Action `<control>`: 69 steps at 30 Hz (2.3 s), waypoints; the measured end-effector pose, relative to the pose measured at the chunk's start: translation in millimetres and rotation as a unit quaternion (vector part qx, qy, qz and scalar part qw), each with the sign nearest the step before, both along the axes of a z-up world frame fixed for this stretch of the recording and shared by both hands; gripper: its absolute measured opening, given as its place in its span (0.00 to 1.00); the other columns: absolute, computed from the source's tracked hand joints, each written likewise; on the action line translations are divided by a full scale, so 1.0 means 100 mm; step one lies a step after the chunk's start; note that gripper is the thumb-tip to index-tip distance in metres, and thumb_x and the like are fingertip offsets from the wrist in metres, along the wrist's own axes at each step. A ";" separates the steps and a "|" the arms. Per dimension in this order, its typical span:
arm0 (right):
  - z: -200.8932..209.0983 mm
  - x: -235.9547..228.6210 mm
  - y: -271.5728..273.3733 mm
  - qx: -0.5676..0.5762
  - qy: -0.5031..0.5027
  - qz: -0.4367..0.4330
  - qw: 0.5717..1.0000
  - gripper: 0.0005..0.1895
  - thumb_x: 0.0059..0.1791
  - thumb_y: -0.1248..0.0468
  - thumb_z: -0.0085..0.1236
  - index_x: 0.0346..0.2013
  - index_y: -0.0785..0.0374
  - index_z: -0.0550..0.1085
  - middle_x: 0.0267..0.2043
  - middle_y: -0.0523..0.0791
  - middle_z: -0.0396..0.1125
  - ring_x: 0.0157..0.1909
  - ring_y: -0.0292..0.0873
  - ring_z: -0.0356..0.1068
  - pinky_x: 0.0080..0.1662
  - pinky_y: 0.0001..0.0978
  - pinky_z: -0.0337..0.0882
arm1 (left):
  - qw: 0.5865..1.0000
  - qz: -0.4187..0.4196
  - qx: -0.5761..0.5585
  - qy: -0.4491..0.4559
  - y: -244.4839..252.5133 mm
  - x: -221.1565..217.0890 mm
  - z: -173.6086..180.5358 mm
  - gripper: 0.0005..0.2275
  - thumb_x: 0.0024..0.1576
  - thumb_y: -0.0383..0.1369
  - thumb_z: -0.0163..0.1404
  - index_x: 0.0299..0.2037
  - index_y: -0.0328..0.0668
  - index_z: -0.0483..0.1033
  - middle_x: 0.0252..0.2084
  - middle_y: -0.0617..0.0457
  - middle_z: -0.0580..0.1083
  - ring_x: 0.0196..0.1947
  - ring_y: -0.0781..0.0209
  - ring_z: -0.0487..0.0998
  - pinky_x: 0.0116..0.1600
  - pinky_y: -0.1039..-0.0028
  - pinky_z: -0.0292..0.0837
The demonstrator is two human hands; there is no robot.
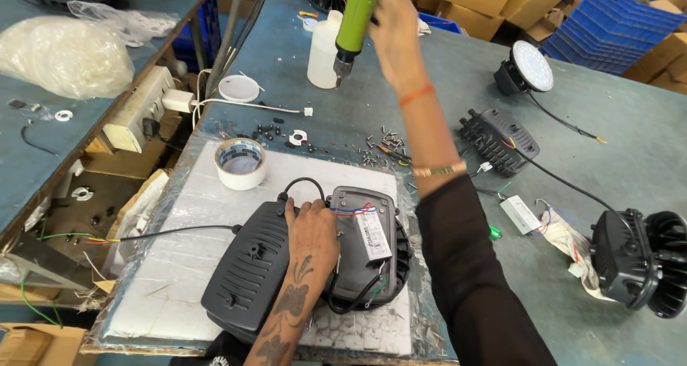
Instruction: The person assembles an electronic device by connecting wires inside a black plastic housing, using a green heat gun to seal connections, and securing the cover with screws. The person handles a power supply unit, wires, and screws throughout the process.
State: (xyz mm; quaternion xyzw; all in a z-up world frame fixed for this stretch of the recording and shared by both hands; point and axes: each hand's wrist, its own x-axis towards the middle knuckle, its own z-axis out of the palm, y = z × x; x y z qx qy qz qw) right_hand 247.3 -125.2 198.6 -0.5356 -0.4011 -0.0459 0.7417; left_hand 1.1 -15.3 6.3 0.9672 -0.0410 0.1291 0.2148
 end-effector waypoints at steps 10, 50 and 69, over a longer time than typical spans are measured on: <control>-0.18 -1.07 0.02 0.089 0.059 0.002 0.994 0.32 0.56 0.38 0.40 0.38 0.67 0.70 0.27 0.48 0.63 0.27 0.44 0.63 0.30 0.36 0.64 | 0.999 0.003 0.027 0.040 -0.03 0.05 -0.07 0.05 0.43 0.24 0.61 0.30 0.40 0.82 0.41 0.49 0.75 0.52 0.51 0.74 0.73 0.45 0.44; -1.41 -1.98 -0.16 0.095 0.105 -0.034 0.989 0.37 0.52 0.30 0.44 0.38 0.65 0.62 0.28 0.45 0.59 0.22 0.40 0.62 0.28 0.35 0.66 | 1.000 -0.001 0.005 -0.003 -0.02 0.01 -0.06 0.04 0.42 0.21 0.59 0.27 0.39 0.83 0.38 0.47 0.76 0.48 0.50 0.76 0.72 0.44 0.47; -1.52 -1.98 -0.12 0.083 0.111 -0.012 0.990 0.40 0.49 0.27 0.47 0.38 0.65 0.63 0.26 0.45 0.59 0.21 0.40 0.62 0.26 0.34 0.65 | 1.000 0.001 0.025 0.007 -0.05 -0.01 -0.03 0.05 0.43 0.23 0.61 0.28 0.39 0.83 0.39 0.49 0.76 0.49 0.50 0.76 0.72 0.44 0.48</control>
